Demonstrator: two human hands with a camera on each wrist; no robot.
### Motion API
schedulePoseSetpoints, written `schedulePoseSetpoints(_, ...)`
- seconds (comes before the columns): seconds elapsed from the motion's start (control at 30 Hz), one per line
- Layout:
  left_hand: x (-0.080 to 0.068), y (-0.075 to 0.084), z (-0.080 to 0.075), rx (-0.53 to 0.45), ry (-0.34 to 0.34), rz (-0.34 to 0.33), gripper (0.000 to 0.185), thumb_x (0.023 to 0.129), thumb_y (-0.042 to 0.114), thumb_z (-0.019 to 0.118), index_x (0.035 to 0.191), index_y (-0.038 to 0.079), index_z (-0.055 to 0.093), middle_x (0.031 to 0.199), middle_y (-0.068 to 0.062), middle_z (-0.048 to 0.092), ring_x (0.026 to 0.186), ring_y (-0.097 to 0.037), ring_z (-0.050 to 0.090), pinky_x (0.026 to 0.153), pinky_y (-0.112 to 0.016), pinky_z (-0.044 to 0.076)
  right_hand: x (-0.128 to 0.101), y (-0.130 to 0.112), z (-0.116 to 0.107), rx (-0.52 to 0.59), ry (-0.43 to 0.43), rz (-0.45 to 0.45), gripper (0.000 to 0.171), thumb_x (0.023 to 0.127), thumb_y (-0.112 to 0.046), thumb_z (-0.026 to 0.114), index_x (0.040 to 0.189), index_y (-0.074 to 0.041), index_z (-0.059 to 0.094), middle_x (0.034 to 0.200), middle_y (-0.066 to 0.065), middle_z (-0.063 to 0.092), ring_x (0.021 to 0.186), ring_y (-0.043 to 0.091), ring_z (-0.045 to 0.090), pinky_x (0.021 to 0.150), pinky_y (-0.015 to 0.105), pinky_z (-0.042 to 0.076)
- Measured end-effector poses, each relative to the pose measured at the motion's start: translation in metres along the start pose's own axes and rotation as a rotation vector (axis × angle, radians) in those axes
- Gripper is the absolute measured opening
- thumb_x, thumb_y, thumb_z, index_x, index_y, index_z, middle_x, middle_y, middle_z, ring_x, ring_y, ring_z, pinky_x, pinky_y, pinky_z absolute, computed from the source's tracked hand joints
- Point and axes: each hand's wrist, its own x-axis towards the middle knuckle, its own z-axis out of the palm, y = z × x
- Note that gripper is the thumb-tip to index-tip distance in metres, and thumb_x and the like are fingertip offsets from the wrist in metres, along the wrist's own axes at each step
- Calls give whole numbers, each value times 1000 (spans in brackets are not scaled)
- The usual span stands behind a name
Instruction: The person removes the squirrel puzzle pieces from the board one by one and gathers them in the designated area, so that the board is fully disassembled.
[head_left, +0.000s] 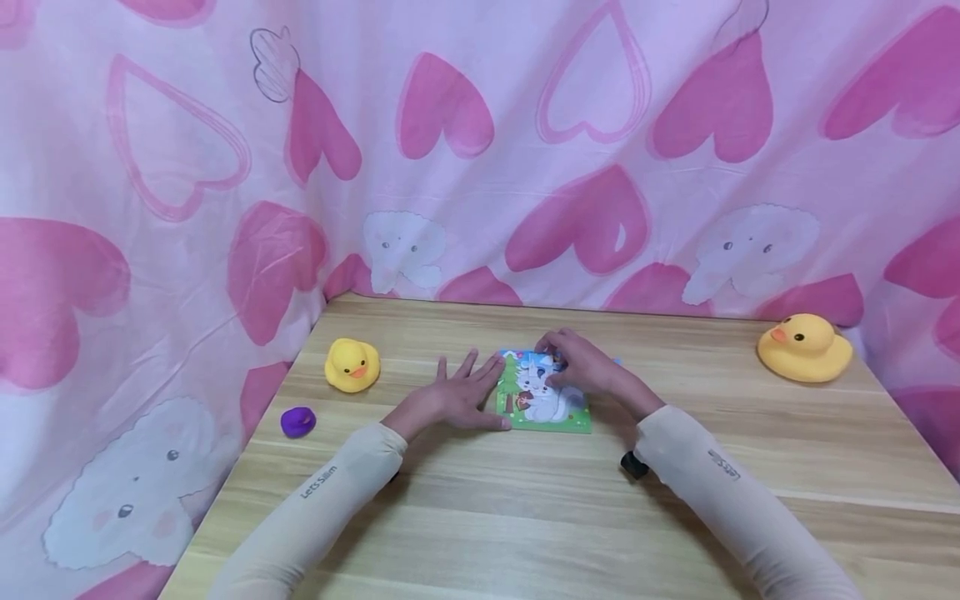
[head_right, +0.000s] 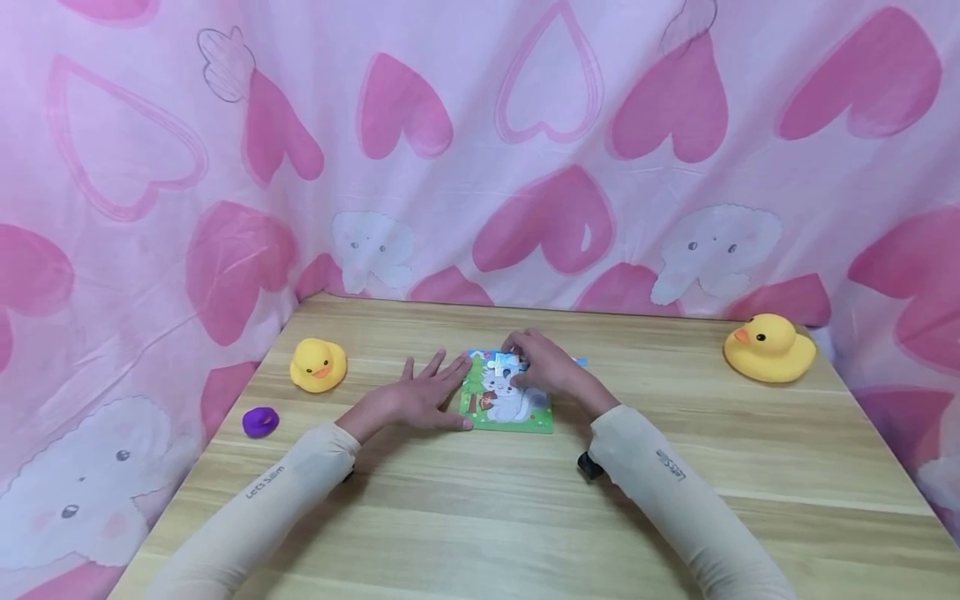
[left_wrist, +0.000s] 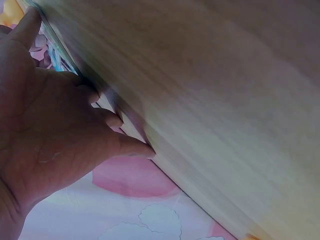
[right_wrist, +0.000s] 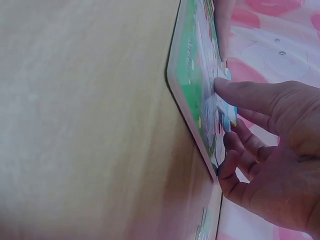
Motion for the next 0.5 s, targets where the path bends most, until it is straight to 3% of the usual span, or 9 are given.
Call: schedulePoseSetpoints(0.5, 0, 0, 1, -6, -6, -6, 110, 95, 78, 54, 172, 23, -3, 180, 5, -9, 167, -35, -14, 123, -79, -11, 13, 5, -11, -5, -98, 28, 41, 91, -9, 83, 129, -13, 69, 124, 9, 66, 108, 26, 62, 98, 44, 58)
